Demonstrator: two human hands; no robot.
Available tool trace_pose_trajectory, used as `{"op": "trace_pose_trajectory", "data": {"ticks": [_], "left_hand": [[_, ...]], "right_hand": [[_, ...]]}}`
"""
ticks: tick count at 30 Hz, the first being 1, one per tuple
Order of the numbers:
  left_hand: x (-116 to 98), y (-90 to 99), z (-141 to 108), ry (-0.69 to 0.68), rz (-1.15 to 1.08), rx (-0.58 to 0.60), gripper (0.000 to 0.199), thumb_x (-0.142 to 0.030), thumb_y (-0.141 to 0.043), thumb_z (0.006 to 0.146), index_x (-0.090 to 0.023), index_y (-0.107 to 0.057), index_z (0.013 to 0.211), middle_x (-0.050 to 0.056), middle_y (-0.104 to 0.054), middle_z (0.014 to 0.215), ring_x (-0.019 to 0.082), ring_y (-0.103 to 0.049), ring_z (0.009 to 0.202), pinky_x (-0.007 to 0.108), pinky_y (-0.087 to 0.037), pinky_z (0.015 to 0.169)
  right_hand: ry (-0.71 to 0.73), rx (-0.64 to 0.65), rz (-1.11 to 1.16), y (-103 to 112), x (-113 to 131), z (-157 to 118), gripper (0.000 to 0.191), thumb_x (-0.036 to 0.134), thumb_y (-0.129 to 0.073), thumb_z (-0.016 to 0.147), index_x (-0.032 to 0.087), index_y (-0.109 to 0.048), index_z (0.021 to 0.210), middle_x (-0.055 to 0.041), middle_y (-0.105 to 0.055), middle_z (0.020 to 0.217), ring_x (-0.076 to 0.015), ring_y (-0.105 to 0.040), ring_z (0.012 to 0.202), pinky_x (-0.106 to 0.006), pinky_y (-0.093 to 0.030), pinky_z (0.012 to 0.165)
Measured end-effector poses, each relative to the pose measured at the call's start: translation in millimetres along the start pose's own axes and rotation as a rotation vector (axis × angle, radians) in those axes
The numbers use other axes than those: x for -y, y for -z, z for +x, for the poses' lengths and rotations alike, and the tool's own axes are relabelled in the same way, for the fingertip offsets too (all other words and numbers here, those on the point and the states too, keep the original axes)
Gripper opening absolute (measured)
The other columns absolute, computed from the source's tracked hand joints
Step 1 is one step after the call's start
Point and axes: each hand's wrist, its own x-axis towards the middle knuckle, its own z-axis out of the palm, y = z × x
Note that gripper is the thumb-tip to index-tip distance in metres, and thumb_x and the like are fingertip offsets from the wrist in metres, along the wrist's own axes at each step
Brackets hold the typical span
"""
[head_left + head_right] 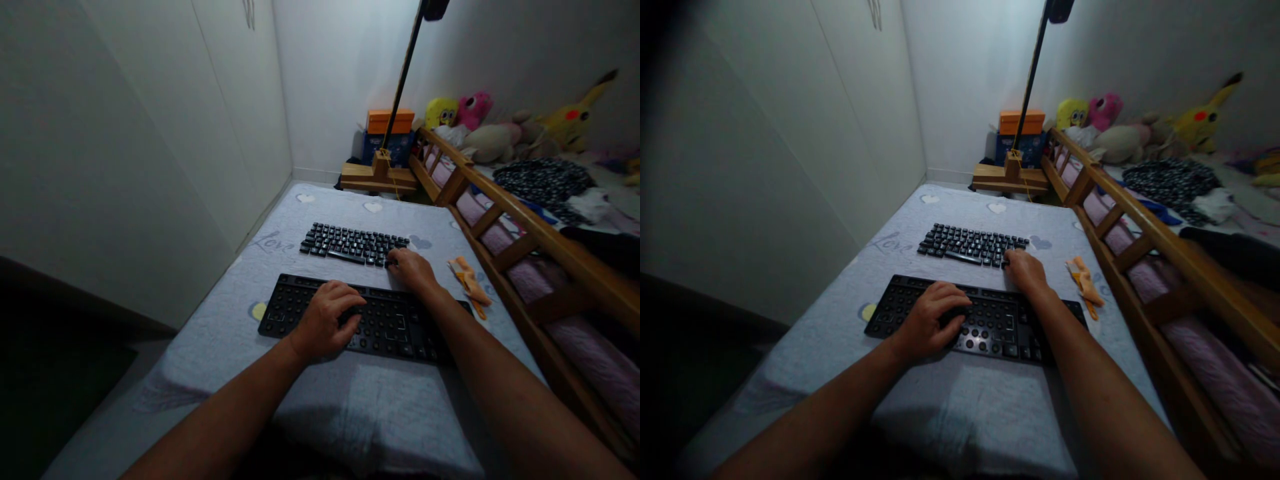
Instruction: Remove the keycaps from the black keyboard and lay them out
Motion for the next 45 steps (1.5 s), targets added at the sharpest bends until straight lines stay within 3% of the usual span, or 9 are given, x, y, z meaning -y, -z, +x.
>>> {"op": "trace_pose_trajectory", "data": {"ticks": [19, 45], "left_hand": [[1.4, -0.8, -0.4, 0.004, 0.014, 0.008, 0.023, -0.015, -0.059, 0.081, -0.017, -0.066, 0.103, 0.009, -0.069, 0.101, 0.024, -0.058, 0.099, 0.043, -0.046, 0.090], [-0.1, 0.1, -0.4, 0.014, 0.004, 0.028, 0.023, -0.017, -0.059, 0.081, -0.017, -0.066, 0.103, 0.009, -0.068, 0.101, 0.024, -0.058, 0.099, 0.044, -0.046, 0.091]], "right_hand": [[0.022, -0.019, -0.011, -0.9, 2.7, 0.1, 0.024, 0.026, -0.048, 0.092, 0.023, -0.069, 0.103, -0.0065, -0.066, 0.102, -0.0198, -0.062, 0.087, -0.026, -0.038, 0.065], [0.041, 0.032, -0.039, -1.0, 0.9, 2.4, 0.026, 0.026, -0.052, 0.090, 0.020, -0.070, 0.109, -0.0092, -0.067, 0.108, -0.0223, -0.063, 0.095, -0.027, -0.043, 0.073]]}}
